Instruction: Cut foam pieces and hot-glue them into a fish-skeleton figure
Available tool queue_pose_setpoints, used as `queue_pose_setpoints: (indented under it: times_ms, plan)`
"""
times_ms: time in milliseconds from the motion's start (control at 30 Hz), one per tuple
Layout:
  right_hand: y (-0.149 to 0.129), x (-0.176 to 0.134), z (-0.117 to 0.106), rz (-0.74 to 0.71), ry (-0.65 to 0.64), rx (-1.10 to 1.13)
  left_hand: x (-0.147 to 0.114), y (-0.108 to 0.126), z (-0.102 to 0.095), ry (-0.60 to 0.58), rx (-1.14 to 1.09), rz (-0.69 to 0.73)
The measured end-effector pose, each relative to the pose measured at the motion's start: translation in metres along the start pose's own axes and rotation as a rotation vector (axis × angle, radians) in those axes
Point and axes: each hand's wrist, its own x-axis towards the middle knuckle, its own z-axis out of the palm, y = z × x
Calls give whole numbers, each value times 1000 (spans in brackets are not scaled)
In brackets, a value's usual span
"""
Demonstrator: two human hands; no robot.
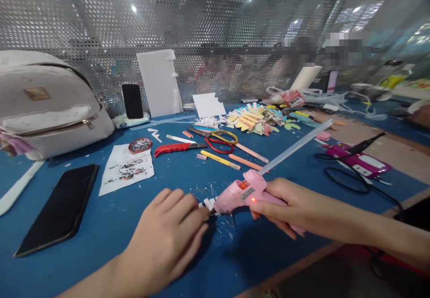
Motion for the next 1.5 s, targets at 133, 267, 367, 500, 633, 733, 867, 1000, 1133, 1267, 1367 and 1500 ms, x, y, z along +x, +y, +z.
queue_pose_setpoints:
  times_ms: [133, 267, 367, 500, 633, 733, 867, 1000, 1133, 1267, 1367, 1500]
  plan:
    - [-1, -1, -1, 0, -5, -16, 6, -20, -7, -137, -196, -117]
    - [-3, -1, -2, -1, -18, -7, 6, -28, -3, -167, -181, -95]
    - [-3, 0, -1, -8, -19, -8, 4, -29, 0, -181, -165, -81]
    - [-3, 0, 0, 8, -20, -12, 5, -30, 1, -196, -158, -76]
    - [-4, 0, 0, 6, -25, -19, 6, -31, 1, -211, -139, -80]
    - [-5, 0, 0, 7, -20, -35, 7, -31, 2, -196, -113, -62]
    - [-4, 0, 0, -12, -28, -37, 7, -31, 1, -194, -77, -31]
    - [-1, 0, -3, -31, -72, -32, 8, -31, 0, -207, -70, -36]
    - [0, -5, -5, -14, -53, -14, 9, -31, 0, -212, -84, -56]
    - [4, -10, -5, -15, -19, 84, 9, -30, 1, -205, -93, -65]
    - [11, -10, -6, -43, -33, 180, 10, -30, 1, -192, -111, -72]
    - [21, -12, -12, -118, -105, 320, 13, -29, 1, -207, -151, -100]
